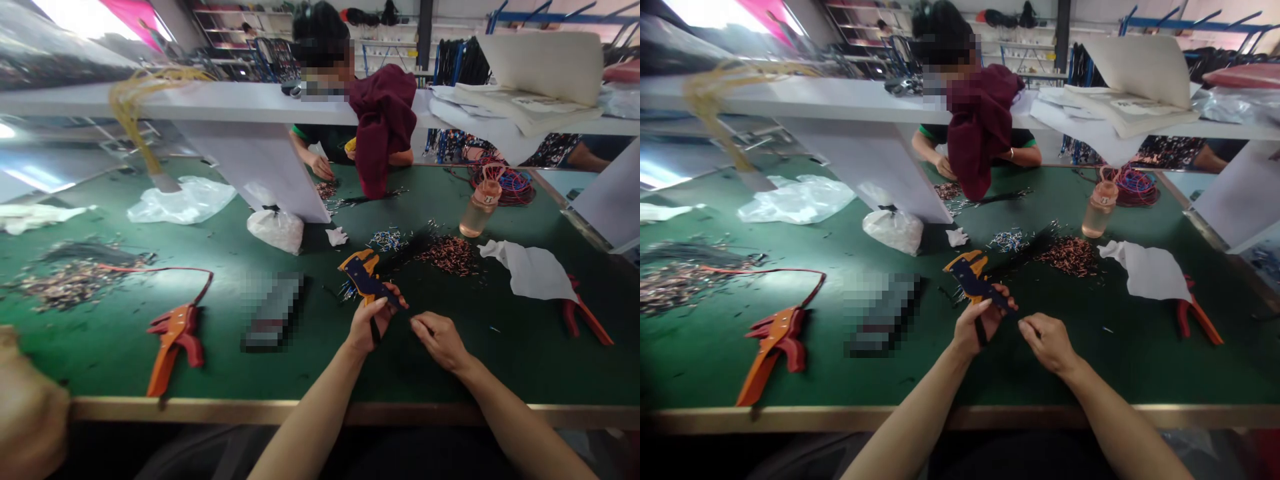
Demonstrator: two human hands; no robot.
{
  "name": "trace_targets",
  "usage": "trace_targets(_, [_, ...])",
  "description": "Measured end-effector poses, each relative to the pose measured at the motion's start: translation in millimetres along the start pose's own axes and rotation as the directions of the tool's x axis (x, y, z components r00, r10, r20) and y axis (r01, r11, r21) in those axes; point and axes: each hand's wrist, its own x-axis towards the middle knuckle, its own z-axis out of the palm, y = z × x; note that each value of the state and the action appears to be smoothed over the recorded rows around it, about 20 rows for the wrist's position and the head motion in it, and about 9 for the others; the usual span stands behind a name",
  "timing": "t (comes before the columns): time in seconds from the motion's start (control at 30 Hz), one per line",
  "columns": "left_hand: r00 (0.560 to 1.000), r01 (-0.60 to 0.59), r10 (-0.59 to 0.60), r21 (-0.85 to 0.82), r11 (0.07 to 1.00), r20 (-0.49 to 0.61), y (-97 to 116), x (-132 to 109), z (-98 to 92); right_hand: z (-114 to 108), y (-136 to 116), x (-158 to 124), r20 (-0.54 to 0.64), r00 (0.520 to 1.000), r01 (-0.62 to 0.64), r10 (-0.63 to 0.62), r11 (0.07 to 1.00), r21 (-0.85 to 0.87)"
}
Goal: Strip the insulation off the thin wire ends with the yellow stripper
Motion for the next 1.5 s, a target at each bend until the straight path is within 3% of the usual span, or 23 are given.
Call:
trace_targets(0.13, [0.997, 0.053, -0.052, -0.018, 0.998, 0.061, 2.3, -2.7, 1.2, 7.4, 4.8, 2.0, -0.017, 0.954, -0.283, 0.301, 0.914, 0.292])
trace_targets(0.23, [0.992, 0.077, -0.080, 0.025, 0.997, 0.102, -2.3, -4.3, 1.3, 7.8, 4.0, 4.2, -0.088, 0.919, -0.302, 0.384, 0.831, 0.467])
trace_targets(0.33, [0.988, 0.095, -0.103, 0.078, 0.992, 0.117, -8.0, -4.8, 1.0, 4.3, 0.4, 5.3, -0.168, 0.917, -0.257, 0.362, 0.858, 0.446])
trace_targets(0.5, [0.992, 0.061, -0.073, 0.117, 0.991, 0.099, -11.4, -3.9, 2.0, -5.4, -5.4, 5.0, -0.286, 0.930, -0.179, 0.232, 0.964, 0.199])
trace_targets(0.67, [0.994, 0.040, -0.060, 0.215, 0.976, 0.087, -12.1, -2.9, 1.6, -11.7, -10.4, 5.1, -0.360, 0.927, -0.086, 0.105, 0.994, 0.069])
trace_targets(0.93, [0.959, 0.083, -0.198, 0.466, 0.881, 0.203, -9.4, -2.0, -5.9, -17.3, -9.1, 8.6, -0.538, 0.837, -0.110, 0.102, 0.994, 0.017])
trace_targets(1.13, [0.940, 0.100, -0.272, 0.600, 0.794, 0.204, -8.1, -6.9, 0.2, -17.8, -10.9, 8.4, -0.539, 0.835, -0.125, 0.111, 0.992, 0.011])
trace_targets(1.5, [0.938, 0.133, -0.297, 0.603, 0.786, 0.180, -7.1, -8.6, 4.7, -13.4, -16.8, 5.4, -0.501, 0.861, -0.091, 0.084, 0.996, 0.010])
